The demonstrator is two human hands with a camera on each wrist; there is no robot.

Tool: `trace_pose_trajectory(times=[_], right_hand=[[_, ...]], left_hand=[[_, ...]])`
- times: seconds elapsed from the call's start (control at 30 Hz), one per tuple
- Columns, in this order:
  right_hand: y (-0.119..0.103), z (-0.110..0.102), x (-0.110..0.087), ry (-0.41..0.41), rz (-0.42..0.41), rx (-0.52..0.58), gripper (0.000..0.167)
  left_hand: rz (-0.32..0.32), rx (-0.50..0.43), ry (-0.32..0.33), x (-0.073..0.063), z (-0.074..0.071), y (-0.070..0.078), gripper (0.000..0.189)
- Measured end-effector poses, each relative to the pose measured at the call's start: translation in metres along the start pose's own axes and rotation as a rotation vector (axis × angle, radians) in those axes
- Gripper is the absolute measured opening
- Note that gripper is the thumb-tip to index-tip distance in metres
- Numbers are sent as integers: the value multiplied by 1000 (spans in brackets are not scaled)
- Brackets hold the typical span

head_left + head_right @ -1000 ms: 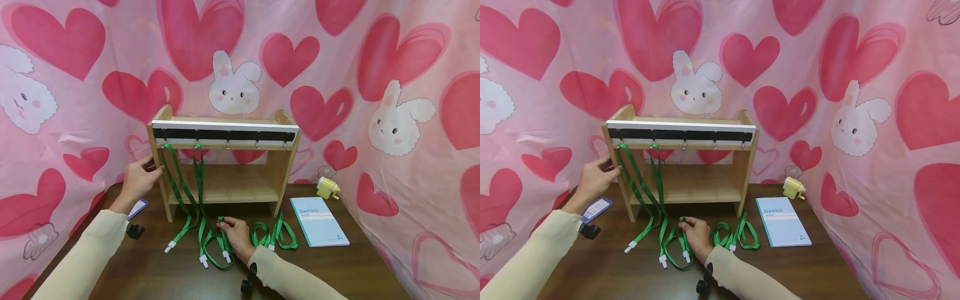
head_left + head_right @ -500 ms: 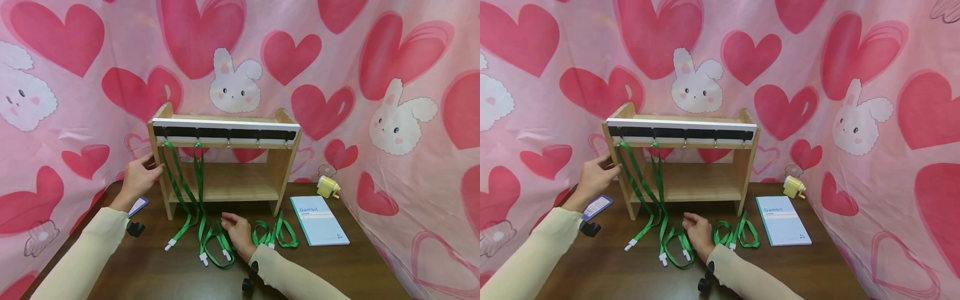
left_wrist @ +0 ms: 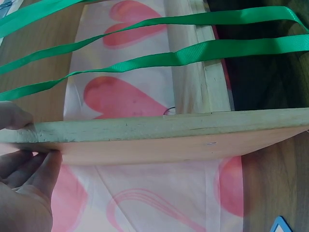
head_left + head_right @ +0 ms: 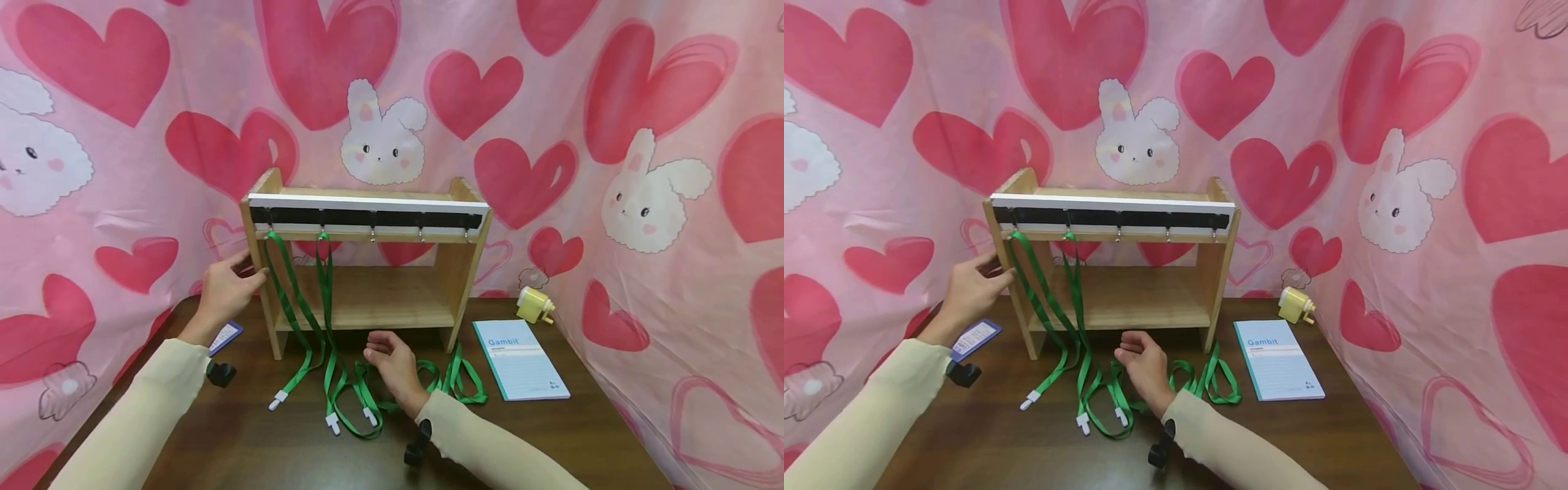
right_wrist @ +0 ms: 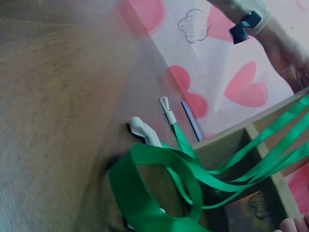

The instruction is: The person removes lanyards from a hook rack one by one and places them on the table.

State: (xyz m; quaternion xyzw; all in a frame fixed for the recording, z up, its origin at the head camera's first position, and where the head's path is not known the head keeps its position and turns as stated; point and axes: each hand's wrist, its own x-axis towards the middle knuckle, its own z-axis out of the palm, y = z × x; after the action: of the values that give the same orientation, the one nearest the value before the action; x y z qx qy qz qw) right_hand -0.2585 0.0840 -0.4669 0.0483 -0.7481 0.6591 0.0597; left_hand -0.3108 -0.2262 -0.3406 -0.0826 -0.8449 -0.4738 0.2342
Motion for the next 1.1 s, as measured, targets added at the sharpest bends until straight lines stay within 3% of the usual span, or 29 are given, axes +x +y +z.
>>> trace_pose_trajectory(times=[0.27,0.53,0.7,0.93,1.1], right_hand=[[-26,-10,3,-72,-158,58,36],[-71,-22,12,-143,-299,78,37],[-99,-26,19,-146,-342,63,35],[-136,-33,32,-104,-463,4,34],[-159,-30,39,-129,-498,1,33]], left_hand=[[19,-7,16,1,2,0,59],[11,15,10,1,2,0,58],[18,6,25,0,0,0,55],[33,29,16,1,1,2,55],[27,32,10,1,1,2,56]])
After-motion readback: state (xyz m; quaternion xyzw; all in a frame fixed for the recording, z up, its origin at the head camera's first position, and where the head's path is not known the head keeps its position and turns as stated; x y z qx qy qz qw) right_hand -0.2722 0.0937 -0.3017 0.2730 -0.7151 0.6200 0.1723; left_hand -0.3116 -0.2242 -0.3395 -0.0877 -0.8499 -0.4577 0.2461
